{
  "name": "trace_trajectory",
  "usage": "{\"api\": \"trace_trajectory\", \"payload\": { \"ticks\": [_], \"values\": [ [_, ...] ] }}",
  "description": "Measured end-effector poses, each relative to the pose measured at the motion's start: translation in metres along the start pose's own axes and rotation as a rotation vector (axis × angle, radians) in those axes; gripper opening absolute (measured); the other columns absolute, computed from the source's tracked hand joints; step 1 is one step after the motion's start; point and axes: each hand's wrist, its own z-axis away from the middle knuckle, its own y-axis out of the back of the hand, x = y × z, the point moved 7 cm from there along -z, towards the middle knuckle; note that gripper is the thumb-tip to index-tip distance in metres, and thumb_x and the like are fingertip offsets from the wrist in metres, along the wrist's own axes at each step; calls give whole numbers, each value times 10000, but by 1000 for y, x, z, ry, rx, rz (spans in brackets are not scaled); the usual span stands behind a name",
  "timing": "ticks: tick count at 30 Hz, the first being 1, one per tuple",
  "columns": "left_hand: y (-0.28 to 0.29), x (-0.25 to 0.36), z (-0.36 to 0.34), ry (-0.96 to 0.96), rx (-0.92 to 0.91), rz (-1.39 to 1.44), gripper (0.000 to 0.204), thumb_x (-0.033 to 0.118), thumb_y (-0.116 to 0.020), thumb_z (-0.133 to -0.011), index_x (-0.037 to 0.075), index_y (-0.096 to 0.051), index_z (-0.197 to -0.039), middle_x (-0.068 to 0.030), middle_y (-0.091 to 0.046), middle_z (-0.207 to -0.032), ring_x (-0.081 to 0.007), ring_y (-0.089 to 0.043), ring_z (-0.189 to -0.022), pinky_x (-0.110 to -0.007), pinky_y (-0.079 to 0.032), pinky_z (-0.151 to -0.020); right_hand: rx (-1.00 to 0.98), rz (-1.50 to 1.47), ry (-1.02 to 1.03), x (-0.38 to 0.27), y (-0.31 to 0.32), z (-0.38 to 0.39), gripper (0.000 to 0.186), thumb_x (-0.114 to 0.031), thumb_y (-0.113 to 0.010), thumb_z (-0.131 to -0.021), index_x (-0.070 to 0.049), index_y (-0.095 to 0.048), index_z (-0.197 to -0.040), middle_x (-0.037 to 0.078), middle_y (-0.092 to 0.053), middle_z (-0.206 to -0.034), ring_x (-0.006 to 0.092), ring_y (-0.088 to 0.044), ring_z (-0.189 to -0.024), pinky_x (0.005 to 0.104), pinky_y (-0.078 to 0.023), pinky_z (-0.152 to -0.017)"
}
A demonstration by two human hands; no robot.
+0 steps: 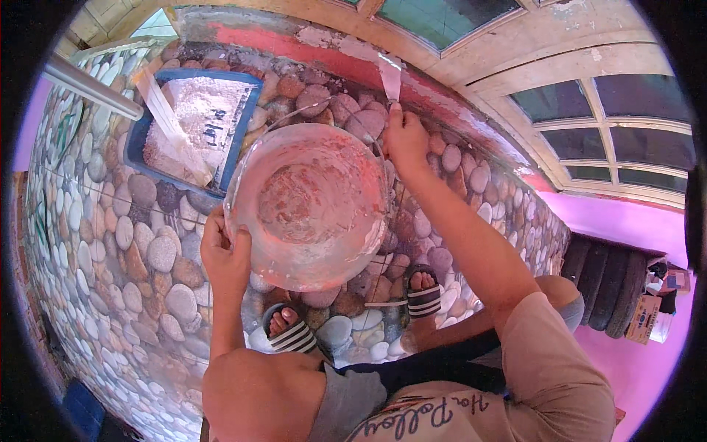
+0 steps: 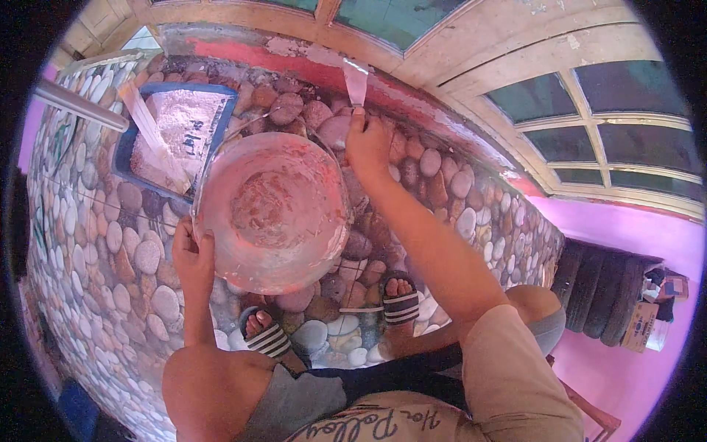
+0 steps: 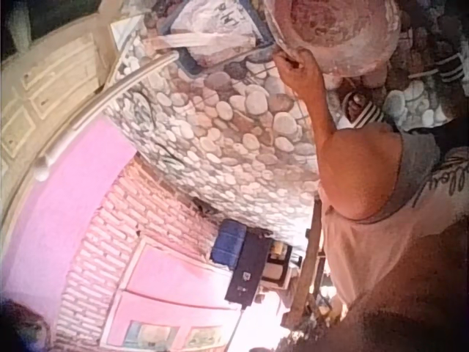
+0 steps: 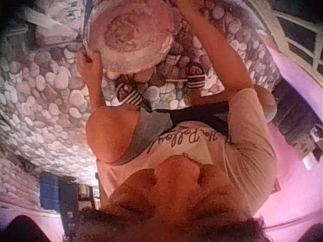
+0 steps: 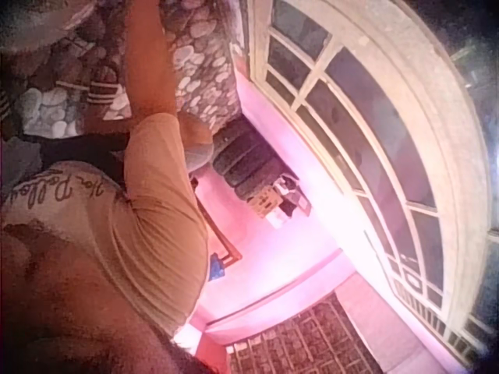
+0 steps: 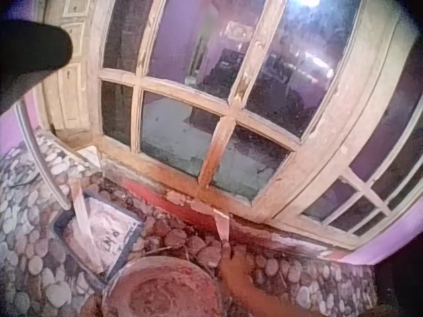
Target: The person applies plaster to the base of a wall using a putty knife, taking material from a bucket and spreading it along the joint where the wall meets the floor.
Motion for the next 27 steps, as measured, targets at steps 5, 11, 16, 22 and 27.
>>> {"api": "trace_trajectory", "payload": {
  "ticks": [5, 11, 16, 22, 27],
  "values": [
    [7, -9, 3, 111, -18, 21, 149, -15, -547, -836, -21, -552, -985, -36, -540, -935, -105, -504, -862, -248, -431, -820, -103, -395, -272, -25, -1, 22, 422, -397, -441, -1008, -21, -553, -854, 47, -544, -627, 146, -493, -446, 319, -383, -399],
    [8, -11, 2, 57, -35, 21, 211, -22, -544, -833, -33, -567, -1043, -49, -560, -975, -112, -518, -899, -255, -430, -846, -198, -512, -423, -38, -10, 22, 359, -344, -428, -1022, -35, -523, -864, 35, -513, -643, 145, -475, -457, 306, -379, -393],
    [28, -21, 7, 115, 12, 47, 203, -21, -548, -830, -37, -567, -1031, -59, -567, -1007, -118, -523, -923, -261, -428, -859, -308, -633, -467, -53, -11, 41, 363, -338, -412, -1028, -31, -509, -861, 53, -520, -668, 158, -489, -476, 312, -397, -396],
    [29, -19, 6, 106, -4, 33, 180, -24, -555, -826, -31, -562, -1006, -83, -581, -1060, -130, -532, -950, -270, -425, -882, -154, -619, -402, -42, -8, 16, 356, -328, -410, -1031, -33, -477, -843, 62, -517, -672, 168, -503, -480, 325, -403, -389],
    [35, -14, 9, 77, -1, 26, 117, -37, -560, -818, -15, -534, -930, -99, -591, -1093, -137, -531, -967, -277, -426, -892, -229, -645, -484, -52, -9, 45, 355, -334, -407, -1031, -43, -465, -836, 57, -507, -668, 169, -506, -488, 322, -403, -386]
  ]
}}
